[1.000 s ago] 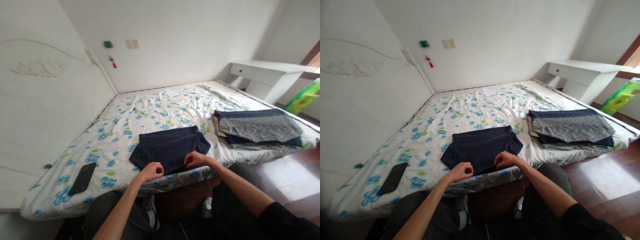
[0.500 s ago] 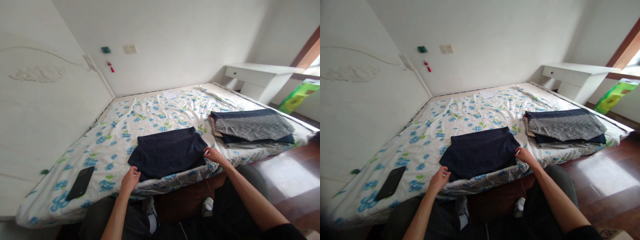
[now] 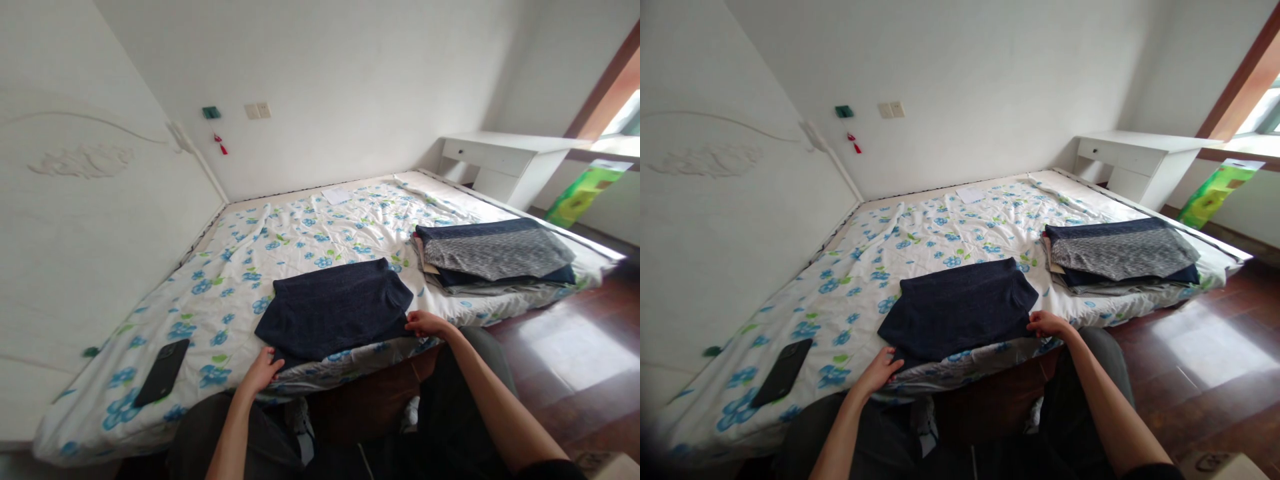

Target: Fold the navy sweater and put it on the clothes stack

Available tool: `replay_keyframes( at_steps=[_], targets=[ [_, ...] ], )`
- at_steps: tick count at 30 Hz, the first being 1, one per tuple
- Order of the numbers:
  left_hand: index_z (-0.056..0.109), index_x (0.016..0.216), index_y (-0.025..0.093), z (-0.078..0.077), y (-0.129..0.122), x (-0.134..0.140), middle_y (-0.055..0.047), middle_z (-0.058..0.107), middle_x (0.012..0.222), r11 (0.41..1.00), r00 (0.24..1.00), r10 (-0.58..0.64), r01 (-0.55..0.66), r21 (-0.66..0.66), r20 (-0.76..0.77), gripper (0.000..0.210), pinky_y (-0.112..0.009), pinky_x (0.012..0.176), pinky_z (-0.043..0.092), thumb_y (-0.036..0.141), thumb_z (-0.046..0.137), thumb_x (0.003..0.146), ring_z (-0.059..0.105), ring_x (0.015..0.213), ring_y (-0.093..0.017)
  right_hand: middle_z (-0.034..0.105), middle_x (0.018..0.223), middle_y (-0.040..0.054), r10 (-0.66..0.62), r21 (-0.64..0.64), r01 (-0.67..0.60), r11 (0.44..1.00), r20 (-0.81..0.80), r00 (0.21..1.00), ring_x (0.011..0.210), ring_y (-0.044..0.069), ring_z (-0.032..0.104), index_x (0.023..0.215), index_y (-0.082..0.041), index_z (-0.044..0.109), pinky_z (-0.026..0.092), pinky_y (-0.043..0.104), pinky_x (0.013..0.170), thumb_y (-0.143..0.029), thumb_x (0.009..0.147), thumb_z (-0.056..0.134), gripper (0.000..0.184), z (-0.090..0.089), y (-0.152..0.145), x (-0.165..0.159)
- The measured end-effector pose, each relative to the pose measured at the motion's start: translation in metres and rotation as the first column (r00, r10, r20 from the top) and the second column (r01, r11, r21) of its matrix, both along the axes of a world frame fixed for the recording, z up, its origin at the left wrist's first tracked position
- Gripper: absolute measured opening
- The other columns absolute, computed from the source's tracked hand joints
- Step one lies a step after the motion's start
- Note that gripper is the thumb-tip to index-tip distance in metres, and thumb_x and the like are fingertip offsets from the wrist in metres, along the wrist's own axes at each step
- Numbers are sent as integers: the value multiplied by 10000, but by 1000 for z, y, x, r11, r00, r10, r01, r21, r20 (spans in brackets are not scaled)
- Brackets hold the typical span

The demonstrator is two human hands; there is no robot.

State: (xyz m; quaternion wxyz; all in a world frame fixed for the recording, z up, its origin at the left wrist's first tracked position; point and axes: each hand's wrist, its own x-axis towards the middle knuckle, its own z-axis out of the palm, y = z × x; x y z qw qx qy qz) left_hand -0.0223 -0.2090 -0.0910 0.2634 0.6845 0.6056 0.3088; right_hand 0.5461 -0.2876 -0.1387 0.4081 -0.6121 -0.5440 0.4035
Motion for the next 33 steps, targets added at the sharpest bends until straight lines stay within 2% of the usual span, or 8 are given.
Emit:
replay_keyframes(
  at_steps=[6, 10, 13, 19, 23, 26, 30, 33],
  targets=[
    [602, 1078, 265, 10, 16, -18, 36, 677, 635, 994, 953, 100, -86, 61, -287, 396, -356, 726, 550, 531, 762, 834, 809, 800, -347, 831, 911, 71, -326, 136, 303, 943, 219, 920, 712, 189, 761, 978, -208, 760, 526, 261, 643, -589, 978, 845, 390, 7, 16, 22],
    [659, 1167, 221, 32, 43, -28, -107, 831, 1023, 947, 931, 205, -111, 303, -300, 387, -418, 955, 620, 469, 715, 875, 836, 1083, -360, 854, 1217, 158, -585, 388, 474, 791, 250, 771, 1109, 297, 829, 1278, -184, 789, 610, 337, 928, -537, 1021, 765, 438, 27, 44, 34],
    [682, 1291, 208, 51, 66, -26, -146, 824, 1237, 903, 933, 217, -80, 423, -286, 460, -450, 1069, 626, 454, 681, 902, 808, 1224, -350, 825, 1343, 200, -624, 442, 498, 746, 204, 755, 1186, 324, 818, 1425, -148, 749, 620, 368, 982, -539, 1014, 731, 567, 42, 69, 36],
    [707, 1421, 198, 65, 105, 2, -174, 765, 1483, 861, 913, 145, 73, 503, -381, 528, -497, 1277, 525, 456, 613, 970, 708, 1441, -359, 878, 1054, 151, -524, 412, 380, 828, 331, 785, 1050, 352, 845, 1227, -186, 861, 640, 405, 929, -618, 1016, 706, 506, 55, 108, 36],
    [677, 1532, 186, 57, 125, 15, -189, 708, 1586, 906, 853, 54, 177, 385, -520, 661, -481, 1304, 487, 502, 633, 953, 670, 1500, -368, 841, 822, 118, -384, 258, 296, 920, 434, 815, 855, 342, 843, 909, -226, 878, 648, 409, 804, -562, 981, 779, 357, 43, 114, 53],
    [644, 1597, 190, 51, 137, 16, -196, 655, 1648, 936, 797, 60, 165, 312, -601, 748, -467, 1300, 477, 514, 663, 924, 666, 1502, -379, 812, 755, 93, -325, 163, 281, 946, 466, 823, 776, 324, 826, 857, -263, 863, 643, 410, 747, -517, 978, 790, 291, 33, 111, 63],
    [611, 1645, 164, 48, 145, 15, -217, 619, 1670, 944, 766, 64, 161, 288, -639, 775, -459, 1314, 453, 518, 635, 956, 647, 1521, -378, 850, 1118, 192, -603, 444, 416, 794, 480, 637, 1114, 378, 809, 1270, -174, 844, 628, 461, 995, -375, 975, 736, 373, 37, 110, 47],
    [586, 1672, 155, 47, 145, 18, -228, 584, 1694, 953, 750, 75, 140, 269, -657, 789, -474, 1319, 448, 520, 624, 974, 624, 1546, -392, 758, 1441, 214, -716, 667, 352, 657, 406, 568, 1347, 377, 709, 1539, -158, 718, 542, 512, 1202, -340, 1029, 619, 550, 51, 114, 9]
  ],
)
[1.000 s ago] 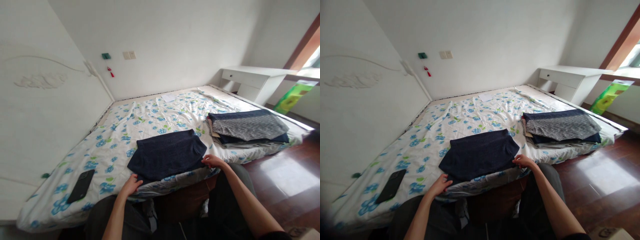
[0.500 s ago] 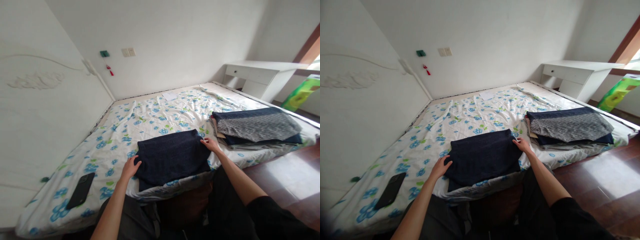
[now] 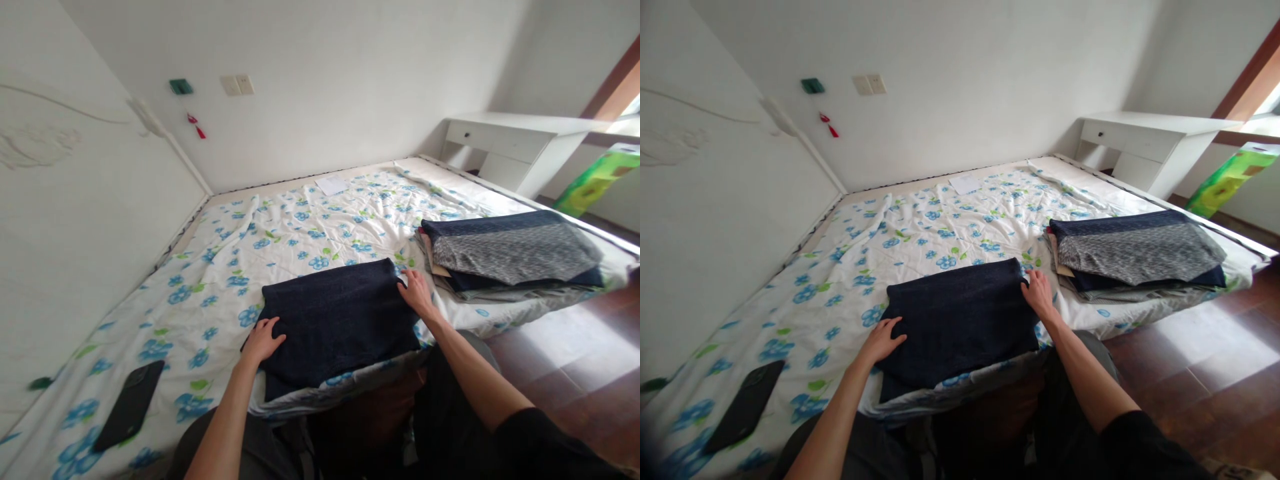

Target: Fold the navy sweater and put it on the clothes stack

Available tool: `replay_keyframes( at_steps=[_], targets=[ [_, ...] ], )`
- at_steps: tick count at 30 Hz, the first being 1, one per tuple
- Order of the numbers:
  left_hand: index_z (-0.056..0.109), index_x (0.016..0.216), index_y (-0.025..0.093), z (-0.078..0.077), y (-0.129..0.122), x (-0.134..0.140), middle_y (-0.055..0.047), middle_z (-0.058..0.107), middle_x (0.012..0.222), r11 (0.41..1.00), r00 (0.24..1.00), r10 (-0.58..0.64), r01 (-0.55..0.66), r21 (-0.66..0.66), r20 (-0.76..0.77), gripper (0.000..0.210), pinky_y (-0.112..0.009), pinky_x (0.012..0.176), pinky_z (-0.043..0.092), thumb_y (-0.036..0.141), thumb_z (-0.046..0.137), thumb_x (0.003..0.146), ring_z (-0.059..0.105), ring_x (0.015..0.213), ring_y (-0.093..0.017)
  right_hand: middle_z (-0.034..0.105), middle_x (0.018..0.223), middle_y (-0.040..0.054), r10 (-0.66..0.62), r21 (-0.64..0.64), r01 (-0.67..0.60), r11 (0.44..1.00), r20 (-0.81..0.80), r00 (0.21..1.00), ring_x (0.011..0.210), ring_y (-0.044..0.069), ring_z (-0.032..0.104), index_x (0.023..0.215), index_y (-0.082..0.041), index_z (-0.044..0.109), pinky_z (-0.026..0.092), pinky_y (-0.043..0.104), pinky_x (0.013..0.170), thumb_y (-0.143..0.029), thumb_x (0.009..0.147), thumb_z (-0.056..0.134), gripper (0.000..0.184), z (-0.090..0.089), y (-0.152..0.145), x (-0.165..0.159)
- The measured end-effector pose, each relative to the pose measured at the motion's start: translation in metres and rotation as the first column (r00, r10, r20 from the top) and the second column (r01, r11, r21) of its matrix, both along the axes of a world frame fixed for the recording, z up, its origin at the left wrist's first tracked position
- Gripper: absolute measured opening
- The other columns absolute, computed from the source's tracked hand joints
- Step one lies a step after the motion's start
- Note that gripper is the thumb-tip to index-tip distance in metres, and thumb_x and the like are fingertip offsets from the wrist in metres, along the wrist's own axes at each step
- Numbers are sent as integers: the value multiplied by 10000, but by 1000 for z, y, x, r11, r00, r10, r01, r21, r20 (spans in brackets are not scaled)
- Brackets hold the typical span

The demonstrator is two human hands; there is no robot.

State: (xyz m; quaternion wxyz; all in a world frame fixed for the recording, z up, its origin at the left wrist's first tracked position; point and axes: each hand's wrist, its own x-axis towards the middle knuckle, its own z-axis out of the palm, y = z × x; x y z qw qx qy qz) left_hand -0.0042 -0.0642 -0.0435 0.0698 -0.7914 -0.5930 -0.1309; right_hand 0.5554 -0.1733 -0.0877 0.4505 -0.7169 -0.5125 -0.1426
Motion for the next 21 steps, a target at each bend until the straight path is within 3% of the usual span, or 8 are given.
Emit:
replay_keyframes(
  at_steps=[4, 7, 9, 13, 18, 21],
  targets=[
    [587, 1670, 187, -1, -5, 4, -208, 587, 1688, 1000, 1000, 26, -26, 10, 3, 768, -459, 1323, 445, 505, 654, 974, 624, 1549, -378, 568, 1741, 179, 223, 78, -237, 968, 158, 962, 1633, 365, 491, 1675, -176, 629, 401, 549, 1367, -418, 1123, 535, 610, 24, 10, -67],
    [590, 1667, 199, 0, -9, 5, -198, 586, 1691, 1000, 999, 29, -29, 8, 22, 762, -458, 1313, 459, 494, 673, 970, 624, 1549, -380, 417, 1872, 126, 343, -27, -347, 937, 238, 909, 1757, 357, 310, 1750, -222, 564, 270, 590, 1435, -473, 1167, 526, 636, 35, 21, -109],
    [579, 1678, 199, -1, -10, 4, -204, 565, 1712, 999, 999, 32, -32, -4, 25, 763, -477, 1312, 463, 488, 668, 978, 613, 1559, -388, 415, 1879, 90, 414, -157, -385, 909, 259, 873, 1767, 365, 294, 1756, -284, 565, 231, 631, 1438, -515, 1183, 520, 619, 36, 29, -122],
    [554, 1699, 234, -4, -12, 1, -187, 538, 1750, 999, 999, 26, -26, -19, 25, 787, -493, 1307, 469, 397, 704, 944, 600, 1571, -379, 459, 1854, 51, 455, -348, -355, 867, 269, 849, 1757, 369, 332, 1756, -358, 567, 214, 635, 1439, -631, 1181, 484, 642, 27, 43, -106],
    [573, 1683, 266, -3, -19, 2, -177, 534, 1762, 998, 999, 49, -49, -32, 6, 806, -504, 1239, 534, 299, 733, 894, 636, 1524, -396, 439, 1864, 74, 211, -314, -148, 938, 178, 961, 1756, 363, 341, 1787, -320, 526, 239, 618, 1432, -602, 1194, 429, 664, 13, 53, -56],
    [655, 1596, 233, 7, -29, 16, -194, 597, 1690, 996, 996, 89, -88, 25, -12, 717, -546, 1221, 549, 224, 702, 880, 657, 1481, -427, 424, 1869, 94, 164, -291, -114, 950, 154, 974, 1756, 365, 335, 1793, -285, 519, 273, 635, 1415, -531, 1195, 413, 655, 6, 57, -46]
  ],
)
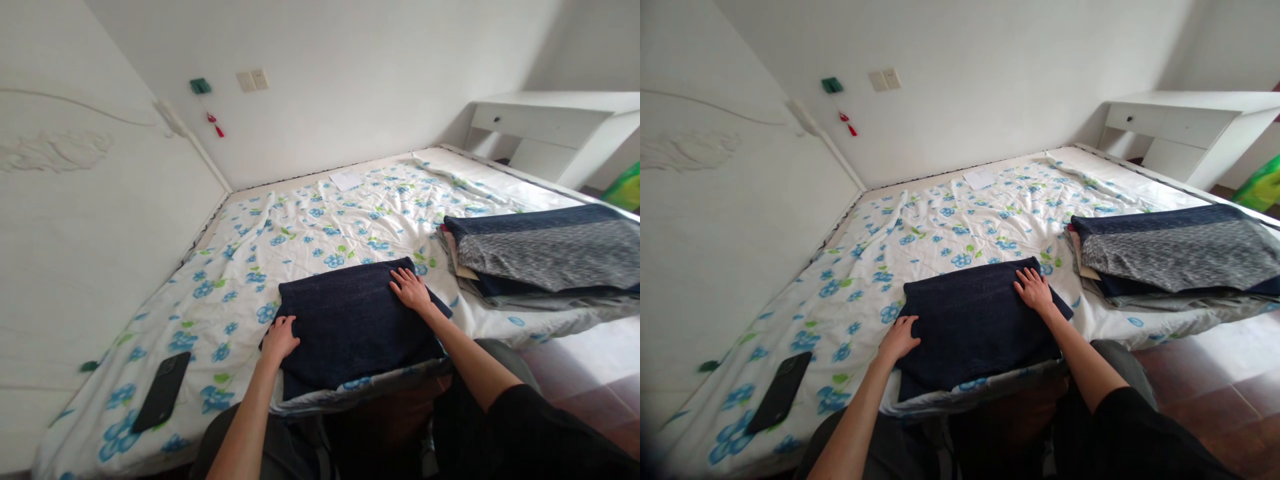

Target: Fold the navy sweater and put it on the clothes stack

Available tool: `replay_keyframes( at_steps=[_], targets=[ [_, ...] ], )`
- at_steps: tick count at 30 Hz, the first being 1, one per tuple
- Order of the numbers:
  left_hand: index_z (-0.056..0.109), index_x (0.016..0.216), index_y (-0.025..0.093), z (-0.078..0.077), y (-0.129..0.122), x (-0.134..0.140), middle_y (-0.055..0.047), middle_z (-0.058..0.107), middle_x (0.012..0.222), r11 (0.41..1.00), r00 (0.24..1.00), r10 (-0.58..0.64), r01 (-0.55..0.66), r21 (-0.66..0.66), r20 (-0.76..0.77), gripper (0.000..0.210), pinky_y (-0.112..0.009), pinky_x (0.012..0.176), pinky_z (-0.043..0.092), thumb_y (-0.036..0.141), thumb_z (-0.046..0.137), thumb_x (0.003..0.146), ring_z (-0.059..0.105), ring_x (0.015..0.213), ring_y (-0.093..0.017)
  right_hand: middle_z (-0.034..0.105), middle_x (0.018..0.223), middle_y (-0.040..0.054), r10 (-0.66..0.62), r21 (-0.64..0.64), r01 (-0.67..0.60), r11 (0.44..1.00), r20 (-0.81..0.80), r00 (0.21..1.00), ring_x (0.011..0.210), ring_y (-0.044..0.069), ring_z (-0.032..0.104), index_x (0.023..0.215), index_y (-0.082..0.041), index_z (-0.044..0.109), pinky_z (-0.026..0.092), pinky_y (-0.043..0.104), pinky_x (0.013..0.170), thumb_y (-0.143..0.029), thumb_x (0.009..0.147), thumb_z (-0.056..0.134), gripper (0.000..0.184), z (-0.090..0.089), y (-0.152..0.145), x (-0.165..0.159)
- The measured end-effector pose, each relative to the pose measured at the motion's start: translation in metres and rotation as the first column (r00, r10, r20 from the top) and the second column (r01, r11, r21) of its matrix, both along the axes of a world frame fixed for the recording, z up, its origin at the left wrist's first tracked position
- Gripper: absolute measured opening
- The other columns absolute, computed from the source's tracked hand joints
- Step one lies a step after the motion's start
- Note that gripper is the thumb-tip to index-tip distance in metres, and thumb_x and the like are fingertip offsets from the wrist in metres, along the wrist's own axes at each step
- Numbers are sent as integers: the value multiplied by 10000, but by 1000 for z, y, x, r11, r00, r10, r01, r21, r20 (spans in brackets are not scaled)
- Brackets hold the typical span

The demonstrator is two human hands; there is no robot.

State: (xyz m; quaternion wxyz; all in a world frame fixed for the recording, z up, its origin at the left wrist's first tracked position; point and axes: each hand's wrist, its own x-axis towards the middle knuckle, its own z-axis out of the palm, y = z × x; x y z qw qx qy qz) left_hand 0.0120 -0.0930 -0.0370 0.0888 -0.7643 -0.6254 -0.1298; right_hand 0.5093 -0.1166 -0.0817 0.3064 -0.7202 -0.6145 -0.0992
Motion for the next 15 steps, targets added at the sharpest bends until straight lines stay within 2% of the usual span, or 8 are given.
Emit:
replay_keyframes(
  at_steps=[2, 5, 8, 10, 12, 15],
  targets=[
    [718, 1503, 205, 8, -6, 22, -201, 607, 1679, 990, 998, -69, 68, 123, -1, 621, -566, 1281, 502, 150, 639, 889, 603, 1543, -427, 423, 1869, 97, -3, 15, 3, 1000, 2, 1000, 1752, 368, 339, 1788, -284, 527, 277, 644, 1408, -512, 1189, 416, 651, -3, 2, -2],
    [727, 1505, 201, 19, -5, 78, -168, 567, 1755, 906, 942, -335, 328, 268, -18, 586, -546, 1420, 341, 114, 552, 952, 484, 1666, -364, 440, 1861, 91, -16, 34, 16, 999, 1, 1000, 1749, 352, 347, 1781, -289, 538, 277, 625, 1406, -502, 1187, 413, 643, -6, 2, -6],
    [632, 1656, 222, 22, 10, 142, -118, 518, 1821, 838, 867, -497, 487, 245, -25, 589, -548, 1457, 271, 236, 463, 1093, 421, 1721, -320, 444, 1860, 88, -19, 41, 18, 999, 2, 1000, 1749, 344, 348, 1780, -286, 539, 281, 600, 1406, -500, 1189, 408, 642, -5, 1, -7],
    [587, 1710, 239, 22, 29, 167, -98, 504, 1838, 837, 853, -521, 515, 186, -16, 592, -544, 1457, 263, 334, 419, 1151, 400, 1738, -305, 443, 1861, 82, -12, 42, 12, 999, 1, 1000, 1750, 341, 348, 1778, -288, 540, 284, 589, 1406, -505, 1190, 412, 640, -4, 1, -6],
    [580, 1723, 259, 24, 51, 167, -96, 516, 1831, 863, 872, -490, 485, 140, 2, 599, -545, 1452, 259, 426, 427, 1168, 405, 1738, -310, 447, 1860, 74, -10, 43, 10, 999, -1, 1000, 1752, 332, 346, 1776, -292, 541, 282, 580, 1409, -508, 1192, 414, 636, -4, 2, -5],
    [584, 1721, 245, 27, 85, 117, -130, 516, 1827, 926, 935, -349, 335, 174, 56, 655, -557, 1444, 257, 547, 442, 1158, 419, 1730, -338, 453, 1857, 66, -13, 47, 13, 999, -3, 1000, 1753, 321, 346, 1775, -293, 541, 280, 566, 1412, -504, 1192, 410, 633, -5, 4, -4]
  ],
)
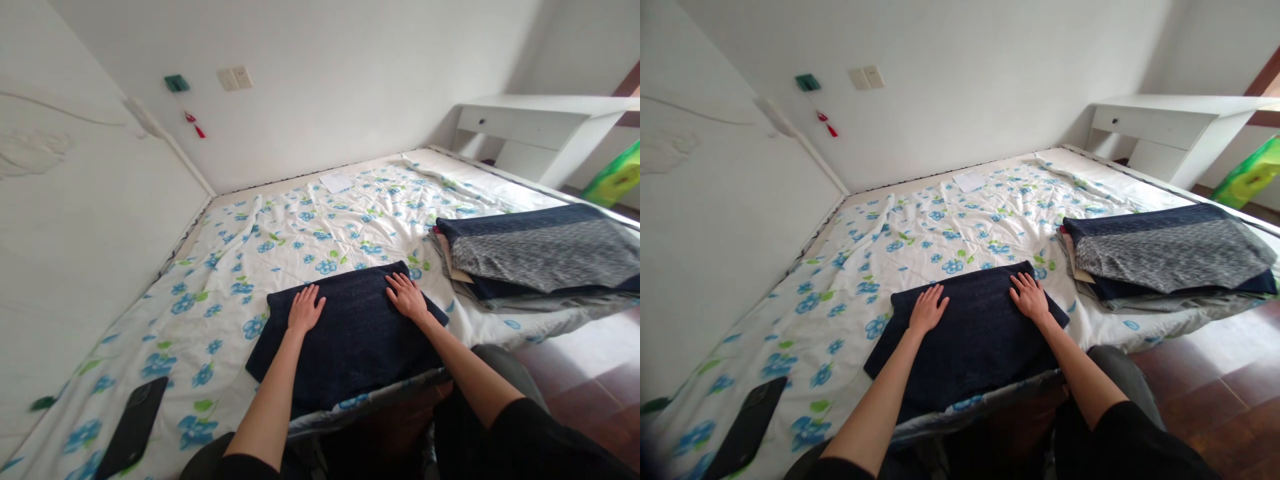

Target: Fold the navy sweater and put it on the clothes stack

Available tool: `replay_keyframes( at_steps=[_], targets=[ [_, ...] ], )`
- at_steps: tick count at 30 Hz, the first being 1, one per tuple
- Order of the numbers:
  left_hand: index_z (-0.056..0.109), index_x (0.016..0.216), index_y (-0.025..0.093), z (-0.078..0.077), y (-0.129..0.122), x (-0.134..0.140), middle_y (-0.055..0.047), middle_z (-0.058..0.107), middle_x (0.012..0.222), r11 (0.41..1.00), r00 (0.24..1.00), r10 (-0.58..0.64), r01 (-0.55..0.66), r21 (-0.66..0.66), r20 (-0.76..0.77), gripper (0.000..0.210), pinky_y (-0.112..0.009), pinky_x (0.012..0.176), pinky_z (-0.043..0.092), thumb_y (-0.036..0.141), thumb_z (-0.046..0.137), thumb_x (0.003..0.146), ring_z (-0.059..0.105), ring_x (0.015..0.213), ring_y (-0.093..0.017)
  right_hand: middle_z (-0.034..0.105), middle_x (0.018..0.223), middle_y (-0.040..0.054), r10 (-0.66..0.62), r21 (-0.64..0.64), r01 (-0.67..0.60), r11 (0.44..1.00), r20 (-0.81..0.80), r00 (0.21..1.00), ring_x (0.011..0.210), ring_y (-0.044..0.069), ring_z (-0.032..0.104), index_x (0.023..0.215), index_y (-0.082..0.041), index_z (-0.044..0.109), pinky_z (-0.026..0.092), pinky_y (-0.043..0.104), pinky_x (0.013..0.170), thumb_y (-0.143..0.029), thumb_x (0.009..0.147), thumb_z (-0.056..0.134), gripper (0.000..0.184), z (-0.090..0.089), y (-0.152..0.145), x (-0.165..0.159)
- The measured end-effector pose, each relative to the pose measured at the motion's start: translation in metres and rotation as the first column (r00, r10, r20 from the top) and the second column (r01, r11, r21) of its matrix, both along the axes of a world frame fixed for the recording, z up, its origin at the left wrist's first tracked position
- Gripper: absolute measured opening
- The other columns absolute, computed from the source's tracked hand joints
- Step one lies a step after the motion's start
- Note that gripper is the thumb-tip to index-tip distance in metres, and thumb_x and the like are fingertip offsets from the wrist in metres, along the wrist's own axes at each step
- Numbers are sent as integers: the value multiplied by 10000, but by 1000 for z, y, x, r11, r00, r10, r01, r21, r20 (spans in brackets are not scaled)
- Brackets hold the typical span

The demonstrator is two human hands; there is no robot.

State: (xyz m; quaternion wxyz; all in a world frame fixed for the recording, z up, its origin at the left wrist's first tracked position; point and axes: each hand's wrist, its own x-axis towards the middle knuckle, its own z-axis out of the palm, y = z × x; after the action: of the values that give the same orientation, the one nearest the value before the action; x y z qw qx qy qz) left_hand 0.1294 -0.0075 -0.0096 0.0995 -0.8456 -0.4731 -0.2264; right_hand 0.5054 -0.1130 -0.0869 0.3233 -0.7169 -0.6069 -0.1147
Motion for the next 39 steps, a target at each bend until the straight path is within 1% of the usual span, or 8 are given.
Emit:
replay_keyframes(
  at_steps=[5, 11, 16, 20, 25, 29, 35, 39],
  targets=[
    [563, 1723, 165, -3, 33, -96, -189, 483, 1838, 971, 966, 233, -238, 29, 113, 729, -594, 1423, 294, 573, 405, 1140, 365, 1752, -371, 476, 1842, 87, -21, -28, 21, 999, -17, 1000, 1744, 331, 361, 1766, -288, 552, 226, 611, 1430, -479, 1184, 409, 629, 5, 1, -2],
    [538, 1748, 185, -17, 40, -99, -177, 456, 1856, 968, 952, 237, -247, 32, 197, 740, -625, 1441, 252, 580, 414, 1134, 313, 1772, -382, 361, 1843, 329, -89, -174, 66, 983, -130, 988, 1752, 524, 259, 1791, 2, 419, 106, 810, 1383, -583, 1165, 440, 857, 46, 27, -81],
    [513, 1770, 209, -22, 45, -101, -153, 435, 1872, 972, 949, 222, -234, 29, 224, 751, -626, 1451, 226, 602, 420, 1137, 295, 1780, -371, 388, 1887, 40, 256, -32, -259, 965, -80, 963, 1807, 366, 185, 1844, -339, 407, 88, 620, 1486, -842, 1037, 465, 953, 69, 68, -219],
    [506, 1773, 192, -24, 46, -107, -155, 408, 1886, 975, 954, 216, -223, 14, 206, 750, -636, 1447, 229, 585, 429, 1138, 284, 1782, -383, 412, 1868, 23, 284, -43, -290, 956, -111, 952, 1810, 376, 147, 1818, -424, 445, 6, 618, 1496, -905, 904, 582, 1042, 62, 86, -267],
    [517, 1771, 234, -24, 46, -106, -131, 425, 1881, 974, 948, 220, -226, 1, 229, 743, -634, 1447, 237, 609, 452, 1133, 289, 1780, -377, 424, 1862, -33, 259, -79, -263, 962, -50, 964, 1815, 361, 126, 1818, -453, 439, 56, 583, 1497, -840, 1008, 506, 899, 51, 93, -206],
    [519, 1770, 227, -21, 45, -105, -128, 420, 1884, 975, 946, 219, -224, -8, 239, 738, -636, 1451, 225, 587, 472, 1127, 282, 1783, -378, 314, 1923, 16, 249, -158, -245, 957, 8, 968, 1800, 330, 228, 1844, -353, 405, 184, 576, 1460, -732, 1162, 340, 783, 50, 85, -100],
    [551, 1740, 226, -20, 43, -102, -132, 434, 1875, 979, 940, 201, -205, -15, 275, 722, -648, 1453, 212, 578, 499, 1112, 285, 1783, -385, 313, 1920, 101, -48, -271, 41, 962, -17, 999, 1778, 422, 254, 1838, -336, 412, 247, 780, 1366, -613, 1218, 349, 682, 39, 66, 41],
    [540, 1736, 244, -13, 51, -110, -129, 463, 1860, 979, 867, 200, -193, -61, 457, 744, -634, 1443, 268, 572, 585, 1070, 324, 1770, -383, 587, 1755, 146, -27, -195, 16, 981, -54, 998, 1634, 403, 515, 1654, -278, 681, 402, 637, 1333, -512, 1212, 470, 543, 45, 73, 70]
  ],
)
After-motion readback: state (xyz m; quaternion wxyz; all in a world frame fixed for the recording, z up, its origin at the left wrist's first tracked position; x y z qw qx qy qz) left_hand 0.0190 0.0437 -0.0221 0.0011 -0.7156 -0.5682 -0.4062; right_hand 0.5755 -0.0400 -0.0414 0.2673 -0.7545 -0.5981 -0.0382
